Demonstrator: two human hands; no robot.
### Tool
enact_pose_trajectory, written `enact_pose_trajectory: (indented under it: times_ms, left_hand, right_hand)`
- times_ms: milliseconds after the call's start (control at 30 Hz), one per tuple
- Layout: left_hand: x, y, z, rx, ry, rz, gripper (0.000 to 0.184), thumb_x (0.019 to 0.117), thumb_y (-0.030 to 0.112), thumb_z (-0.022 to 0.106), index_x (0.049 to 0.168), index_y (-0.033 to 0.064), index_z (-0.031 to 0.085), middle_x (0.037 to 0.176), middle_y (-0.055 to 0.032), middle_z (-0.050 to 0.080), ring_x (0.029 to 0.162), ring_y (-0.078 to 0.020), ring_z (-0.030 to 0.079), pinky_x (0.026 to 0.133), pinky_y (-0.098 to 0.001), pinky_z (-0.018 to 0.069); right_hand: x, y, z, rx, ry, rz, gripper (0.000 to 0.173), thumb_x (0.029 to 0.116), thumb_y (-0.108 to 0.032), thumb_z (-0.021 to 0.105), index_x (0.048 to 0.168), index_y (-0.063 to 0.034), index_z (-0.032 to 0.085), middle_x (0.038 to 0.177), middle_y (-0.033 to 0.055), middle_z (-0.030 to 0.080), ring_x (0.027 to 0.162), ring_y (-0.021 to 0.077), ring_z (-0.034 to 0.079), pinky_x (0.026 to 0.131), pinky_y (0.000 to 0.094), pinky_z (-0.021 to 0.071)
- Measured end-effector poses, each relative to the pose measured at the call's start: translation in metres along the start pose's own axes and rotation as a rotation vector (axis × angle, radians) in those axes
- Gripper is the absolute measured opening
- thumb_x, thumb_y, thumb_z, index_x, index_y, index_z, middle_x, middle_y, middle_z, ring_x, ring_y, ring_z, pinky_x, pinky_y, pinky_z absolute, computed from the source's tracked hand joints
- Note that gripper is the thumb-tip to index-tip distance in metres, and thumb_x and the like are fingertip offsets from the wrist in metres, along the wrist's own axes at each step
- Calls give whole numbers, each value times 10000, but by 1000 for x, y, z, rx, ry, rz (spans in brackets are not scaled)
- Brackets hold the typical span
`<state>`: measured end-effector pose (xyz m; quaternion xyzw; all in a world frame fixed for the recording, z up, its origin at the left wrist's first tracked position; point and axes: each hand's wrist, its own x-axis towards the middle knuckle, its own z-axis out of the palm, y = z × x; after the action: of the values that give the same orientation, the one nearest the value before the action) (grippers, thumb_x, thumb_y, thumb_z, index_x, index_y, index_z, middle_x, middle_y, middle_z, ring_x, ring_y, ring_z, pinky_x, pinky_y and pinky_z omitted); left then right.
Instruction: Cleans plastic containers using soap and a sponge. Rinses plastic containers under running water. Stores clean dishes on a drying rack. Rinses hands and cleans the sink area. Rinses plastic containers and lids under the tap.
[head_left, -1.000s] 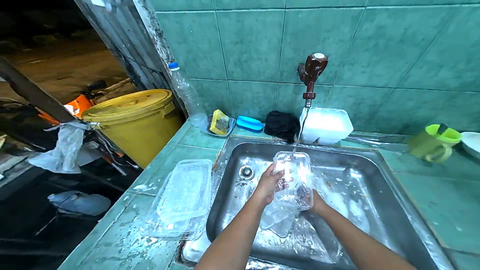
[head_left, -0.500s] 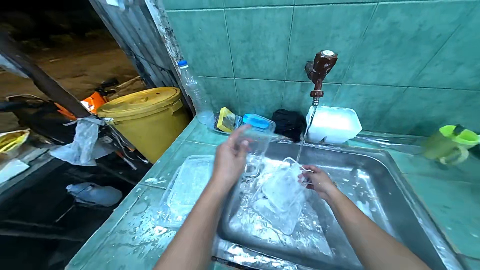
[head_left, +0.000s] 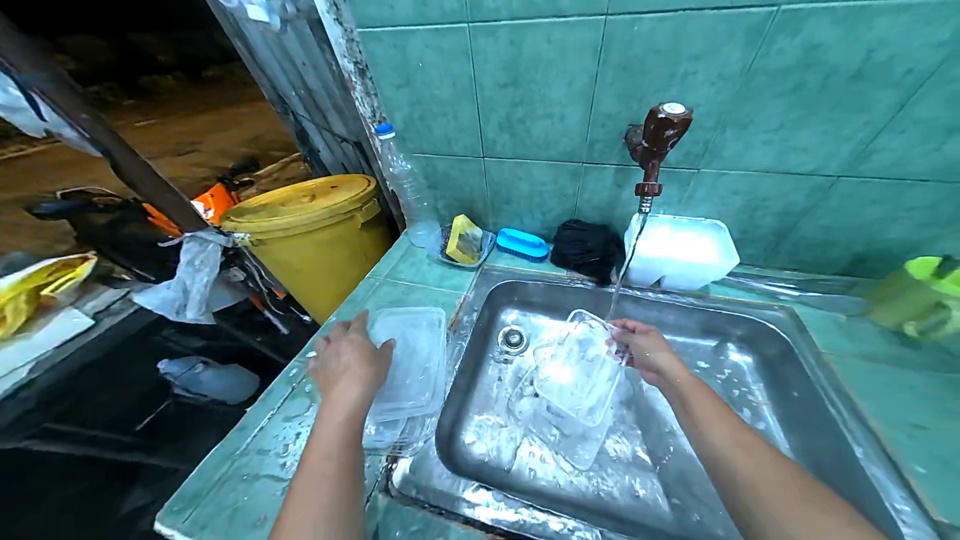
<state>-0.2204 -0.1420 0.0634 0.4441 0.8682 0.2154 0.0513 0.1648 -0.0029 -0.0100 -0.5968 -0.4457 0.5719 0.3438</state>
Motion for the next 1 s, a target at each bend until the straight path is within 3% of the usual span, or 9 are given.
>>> enact_pose_trajectory:
  times_ms: [133, 233, 300, 400, 533, 667, 800, 900, 1000]
  left_hand:
    - [-29, 75, 37, -257, -188, 340, 777, 891, 466, 774, 1492, 57, 498, 1526, -247, 450, 1401, -455, 430, 1125, -646, 372]
    - [-76, 149, 80, -257, -517, 504, 1120, 757, 627, 819, 1631, 175, 283, 1674, -199, 230, 1512, -423, 279, 1181, -650, 284]
    - [-84, 178, 102, -221, -590, 538, 935, 900, 418, 754, 1645, 185, 239, 1674, -225, 210, 1499, -463, 285, 1153, -666, 316]
    - [-72, 193, 117, -456, -470, 464, 453, 1044, 84, 518, 1496, 103, 512, 1296, -218, 654, 1141, -379, 662, 980, -565, 521]
    - [-49, 189, 136, -955, -616, 213, 376, 1055, 93, 552, 1415, 8, 479, 1142, -141, 720, 895, -214, 737, 800, -388, 611]
    - [-42, 188, 159, -1213, -737, 63, 453, 1036, 60, 576, 1463, 33, 426, 1111, -157, 722, 884, -232, 731, 769, -378, 603]
    - [-55, 192, 167, -1313, -953, -85, 422, 1065, 83, 522, 1471, 61, 409, 1122, -159, 719, 855, -233, 736, 734, -344, 605]
    - [-66, 192, 164, -1345, -1044, -115, 436, 1064, 67, 517, 1490, 83, 427, 1157, -187, 703, 918, -274, 732, 773, -378, 603]
    - [-70, 187, 160, -1333, -1057, -90, 426, 1059, 57, 520, 1477, 69, 440, 1161, -189, 701, 911, -274, 734, 773, -384, 608]
  right_hand:
    - [-7, -11, -1, 39, 4, -4, 223, 1058, -57, 524, 1256, 19, 593, 868, 104, 650, 650, 136, 611, 613, 290, 534]
    - [-22, -33, 13, 88, -12, -71, 187, 1054, -77, 538, 1204, 12, 607, 867, 94, 650, 652, 134, 614, 620, 302, 551]
    - [-35, -48, 17, 147, -83, -141, 217, 1072, -140, 525, 1222, 3, 592, 900, 89, 644, 685, 137, 624, 653, 311, 565]
    - [-39, -54, 3, 126, -147, -260, 436, 1126, -347, 372, 1311, -8, 575, 1047, 111, 698, 873, 187, 712, 805, 378, 605]
    - [-28, -8, -14, -719, -122, -217, 365, 1092, -219, 445, 1168, 66, 661, 1106, 263, 673, 1049, 384, 660, 948, 567, 510]
    - [-57, 32, 22, -1255, -457, 21, 421, 1054, -209, 507, 1346, 88, 568, 1368, 337, 566, 1312, 504, 523, 1075, 677, 401]
    - [-71, 44, 41, -1223, -432, -15, 603, 1108, -378, 398, 1505, 75, 419, 1540, 321, 422, 1474, 475, 349, 1219, 627, 220]
    - [-68, 49, 44, -1219, -463, 24, 707, 1086, -510, 402, 1464, 82, 475, 1525, 324, 443, 1466, 481, 364, 1204, 648, 236]
    - [-62, 59, 43, -1184, -488, 82, 684, 1088, -473, 432, 1507, 67, 423, 1549, 323, 410, 1476, 483, 344, 1203, 650, 231]
